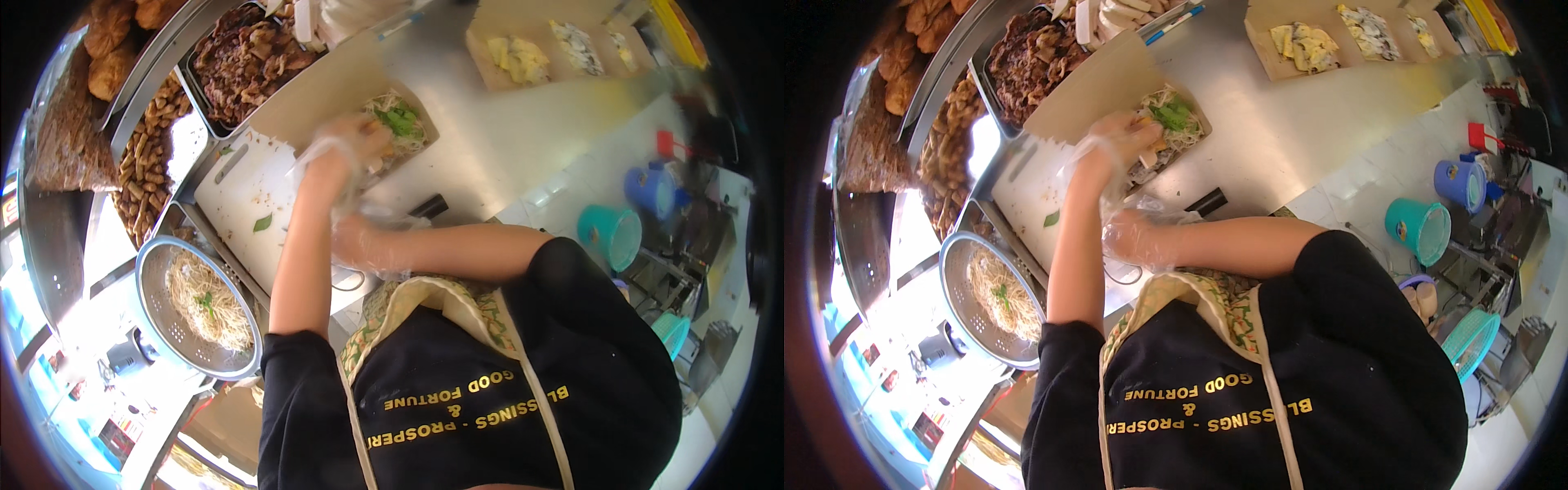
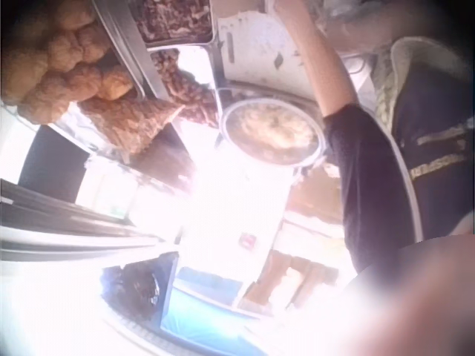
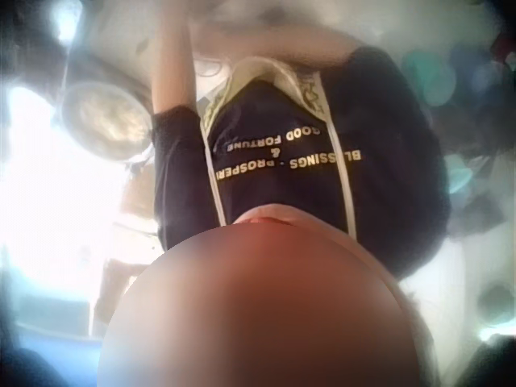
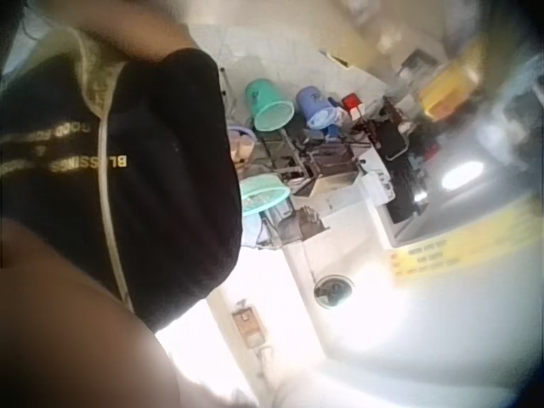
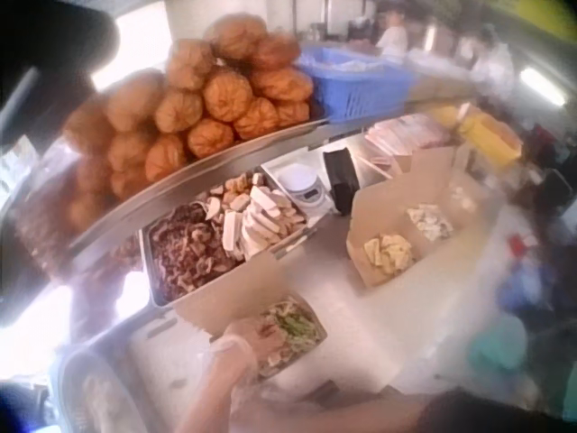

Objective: The person assembles multiple takeout orders by placing noodles, herbs, and various toppings into cardboard boxes. They use scissors to cut items and arrange them neatly before closing the boxes and placing them into plastic bags.

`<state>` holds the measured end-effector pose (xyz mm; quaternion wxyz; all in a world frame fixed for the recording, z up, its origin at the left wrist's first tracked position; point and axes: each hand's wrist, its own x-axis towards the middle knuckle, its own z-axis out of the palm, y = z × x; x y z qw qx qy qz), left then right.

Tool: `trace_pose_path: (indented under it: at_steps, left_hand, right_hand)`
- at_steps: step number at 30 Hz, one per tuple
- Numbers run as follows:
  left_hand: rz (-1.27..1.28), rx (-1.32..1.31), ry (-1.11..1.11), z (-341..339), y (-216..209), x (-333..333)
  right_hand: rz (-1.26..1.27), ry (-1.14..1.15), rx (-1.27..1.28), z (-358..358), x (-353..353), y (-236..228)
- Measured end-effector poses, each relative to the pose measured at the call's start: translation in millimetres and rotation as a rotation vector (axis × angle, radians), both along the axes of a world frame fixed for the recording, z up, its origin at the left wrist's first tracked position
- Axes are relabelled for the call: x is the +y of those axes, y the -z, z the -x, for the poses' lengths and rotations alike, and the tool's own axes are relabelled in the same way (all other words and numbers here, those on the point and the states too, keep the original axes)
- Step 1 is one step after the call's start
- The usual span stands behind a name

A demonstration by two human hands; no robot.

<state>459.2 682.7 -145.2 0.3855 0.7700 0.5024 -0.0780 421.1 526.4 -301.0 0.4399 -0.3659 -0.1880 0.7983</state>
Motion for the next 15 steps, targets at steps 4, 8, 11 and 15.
trace_pose_path:
  at_steps: [4, 8, 11, 15]
  left_hand:
    - [-0.176, 0.134, -0.088, -15, 8, -9]
    - [-0.302, -0.008, -0.084, 13, -8, -25]
    - [-0.041, 0.095, -0.022, 77, -40, 6]
    - [-0.19, 0.675, -0.043, 129, -66, 99]
  right_hand:
    - [-0.524, -0.03, -0.831, -2, 6, -16]
    - [-0.976, -0.478, -1.451, -26, 9, -53]
    - [-1.203, -0.575, -1.603, -32, 5, -74]
    - [-1.149, -0.654, -1.641, -25, 10, -83]
